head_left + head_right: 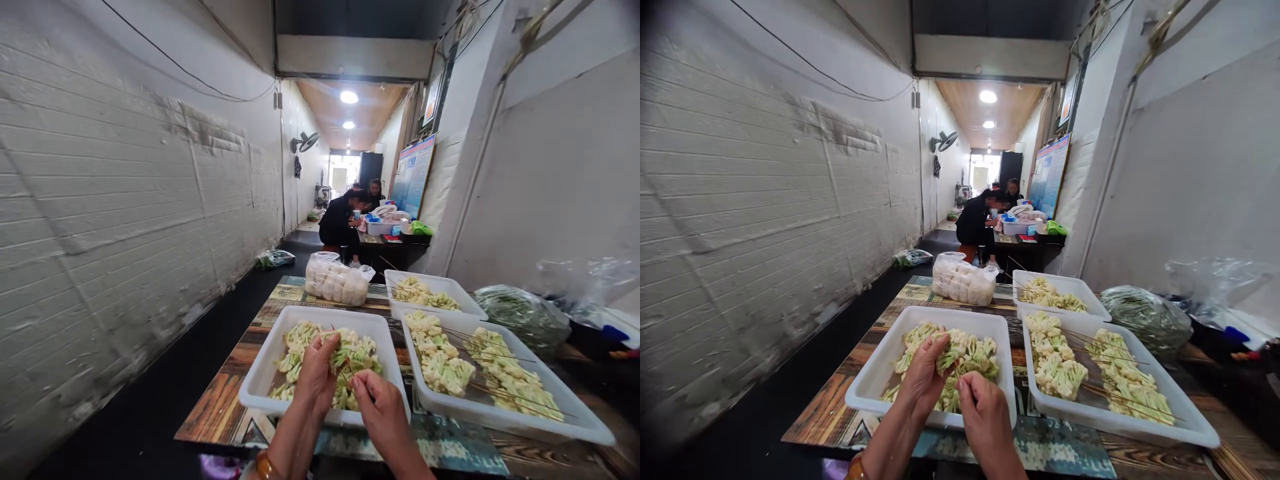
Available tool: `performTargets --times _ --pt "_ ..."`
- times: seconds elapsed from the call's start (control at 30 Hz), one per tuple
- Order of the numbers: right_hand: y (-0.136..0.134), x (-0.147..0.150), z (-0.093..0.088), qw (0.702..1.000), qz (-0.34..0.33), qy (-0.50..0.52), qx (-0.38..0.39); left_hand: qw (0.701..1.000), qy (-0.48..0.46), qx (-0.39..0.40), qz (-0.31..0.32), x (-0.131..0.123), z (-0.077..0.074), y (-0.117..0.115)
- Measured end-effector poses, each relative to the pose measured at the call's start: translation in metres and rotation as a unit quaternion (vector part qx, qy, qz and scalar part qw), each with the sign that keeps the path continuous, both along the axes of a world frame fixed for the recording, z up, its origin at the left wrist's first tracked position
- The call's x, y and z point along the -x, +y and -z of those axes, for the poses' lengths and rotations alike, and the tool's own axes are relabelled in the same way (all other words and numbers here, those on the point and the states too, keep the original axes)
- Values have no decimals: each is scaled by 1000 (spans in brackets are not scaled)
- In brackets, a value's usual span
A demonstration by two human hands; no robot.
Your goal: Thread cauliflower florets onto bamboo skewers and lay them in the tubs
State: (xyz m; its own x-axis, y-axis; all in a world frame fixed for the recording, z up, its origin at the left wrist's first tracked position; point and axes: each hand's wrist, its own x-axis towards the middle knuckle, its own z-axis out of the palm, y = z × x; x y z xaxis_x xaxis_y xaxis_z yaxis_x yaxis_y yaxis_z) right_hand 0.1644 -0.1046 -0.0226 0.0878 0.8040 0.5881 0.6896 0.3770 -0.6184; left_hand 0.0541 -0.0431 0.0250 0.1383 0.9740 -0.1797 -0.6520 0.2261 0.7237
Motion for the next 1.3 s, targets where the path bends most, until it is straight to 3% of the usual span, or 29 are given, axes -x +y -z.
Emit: performTargets --times 0.2,0.43,0.83,1.3 --pt "2 -3 1 1000 -17 17 -2 1000 12 19 19 1 -3 5" --pt "-1 -4 -2 999 -30 36 17 1000 19 -18 5 -6 -7 2" --pt "-7 -7 -2 999 -1 54 10 999 8 -50 -14 -18 6 4" --pt "-13 -14 -6 985 -53 111 120 997 8 -74 -15 -14 5 -1"
